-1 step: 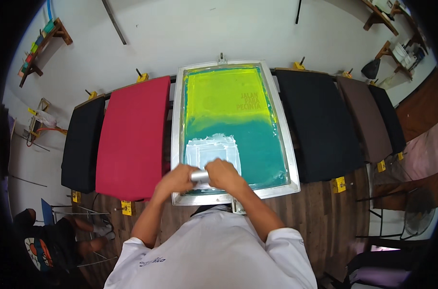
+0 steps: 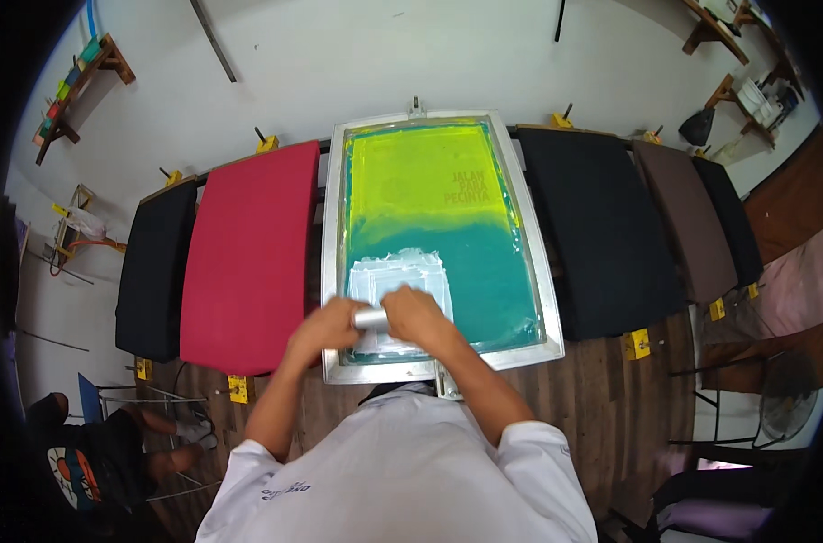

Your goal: Applying white ink to a screen printing frame using a squeegee.

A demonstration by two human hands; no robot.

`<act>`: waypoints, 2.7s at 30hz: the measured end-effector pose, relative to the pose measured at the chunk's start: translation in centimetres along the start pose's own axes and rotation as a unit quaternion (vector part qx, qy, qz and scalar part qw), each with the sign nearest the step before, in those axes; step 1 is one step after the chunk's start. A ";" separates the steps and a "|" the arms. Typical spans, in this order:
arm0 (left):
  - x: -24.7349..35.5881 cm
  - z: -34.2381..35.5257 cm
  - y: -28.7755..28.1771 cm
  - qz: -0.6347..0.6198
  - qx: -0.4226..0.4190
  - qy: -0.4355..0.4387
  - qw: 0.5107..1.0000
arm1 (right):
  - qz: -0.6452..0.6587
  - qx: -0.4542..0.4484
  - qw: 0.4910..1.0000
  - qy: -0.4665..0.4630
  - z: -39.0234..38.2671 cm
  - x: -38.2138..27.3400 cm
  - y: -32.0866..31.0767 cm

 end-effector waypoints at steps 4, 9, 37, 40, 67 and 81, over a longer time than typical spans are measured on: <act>-2.8 3.3 -3.5 0.020 0.077 0.013 0.997 | -0.037 0.003 0.999 0.015 6.0 0.3 -1.8; -4.3 3.8 -3.4 0.012 0.090 -0.013 0.996 | -0.032 -0.004 0.999 0.028 7.5 0.3 -0.4; 0.1 7.1 -0.5 -0.001 0.043 0.034 0.999 | -0.026 -0.006 0.998 0.060 2.6 4.4 -4.1; -0.2 9.4 -0.5 0.008 0.048 0.027 0.998 | -0.008 -0.005 0.996 0.087 3.6 6.3 -4.1; -3.7 1.9 3.1 -0.075 0.085 0.131 0.985 | -0.226 0.149 0.955 0.124 -0.3 -2.0 2.6; 0.2 -2.5 3.7 0.154 0.211 0.078 0.962 | -0.083 0.191 0.978 -0.014 -2.7 -1.6 3.2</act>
Point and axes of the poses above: each hand's wrist, its own z-axis towards the middle knuckle, its own y-axis out of the palm, x = y × z, the point moved 4 cm from there along z, towards the middle knuckle, and after that the axes turned 2 degrees about -z, right-handed, at the moved point
